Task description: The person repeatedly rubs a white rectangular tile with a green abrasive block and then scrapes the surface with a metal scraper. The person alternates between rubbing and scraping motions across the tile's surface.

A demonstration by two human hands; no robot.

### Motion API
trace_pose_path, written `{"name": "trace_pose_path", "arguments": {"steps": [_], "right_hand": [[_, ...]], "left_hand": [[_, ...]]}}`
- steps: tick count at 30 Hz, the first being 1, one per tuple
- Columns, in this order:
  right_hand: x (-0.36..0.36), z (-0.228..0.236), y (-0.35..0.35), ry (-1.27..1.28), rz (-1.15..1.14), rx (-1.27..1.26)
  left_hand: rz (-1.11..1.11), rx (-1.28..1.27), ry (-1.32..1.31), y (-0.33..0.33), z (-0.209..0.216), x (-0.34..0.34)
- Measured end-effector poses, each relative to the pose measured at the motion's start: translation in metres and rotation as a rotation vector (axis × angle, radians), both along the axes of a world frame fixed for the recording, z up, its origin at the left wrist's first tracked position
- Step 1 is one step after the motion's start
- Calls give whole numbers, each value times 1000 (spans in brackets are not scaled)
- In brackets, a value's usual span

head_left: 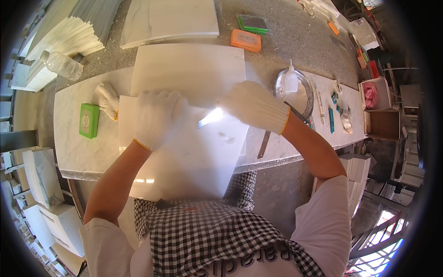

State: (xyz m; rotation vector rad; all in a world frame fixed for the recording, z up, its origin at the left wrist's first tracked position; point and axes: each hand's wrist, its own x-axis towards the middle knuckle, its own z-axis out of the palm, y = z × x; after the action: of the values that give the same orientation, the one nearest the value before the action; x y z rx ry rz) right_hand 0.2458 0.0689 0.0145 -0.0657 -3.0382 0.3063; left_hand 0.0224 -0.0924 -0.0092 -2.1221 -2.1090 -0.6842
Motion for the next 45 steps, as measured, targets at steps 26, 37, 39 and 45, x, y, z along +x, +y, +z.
{"name": "trace_pose_path", "arguments": {"steps": [26, 37, 39, 45], "right_hand": [[-1, -3, -2, 87, 74, 26], [26, 2, 7, -40, 35, 2], [31, 5, 7, -134, -2, -11], [32, 3, 8, -76, -26, -16]], "left_hand": [[-1, 73, -22, 1, -5, 0], [-11, 16, -35, -1, 1, -1], [-9, 14, -35, -1, 1, 0], [-5, 46, -39, 0, 0, 1]]}}
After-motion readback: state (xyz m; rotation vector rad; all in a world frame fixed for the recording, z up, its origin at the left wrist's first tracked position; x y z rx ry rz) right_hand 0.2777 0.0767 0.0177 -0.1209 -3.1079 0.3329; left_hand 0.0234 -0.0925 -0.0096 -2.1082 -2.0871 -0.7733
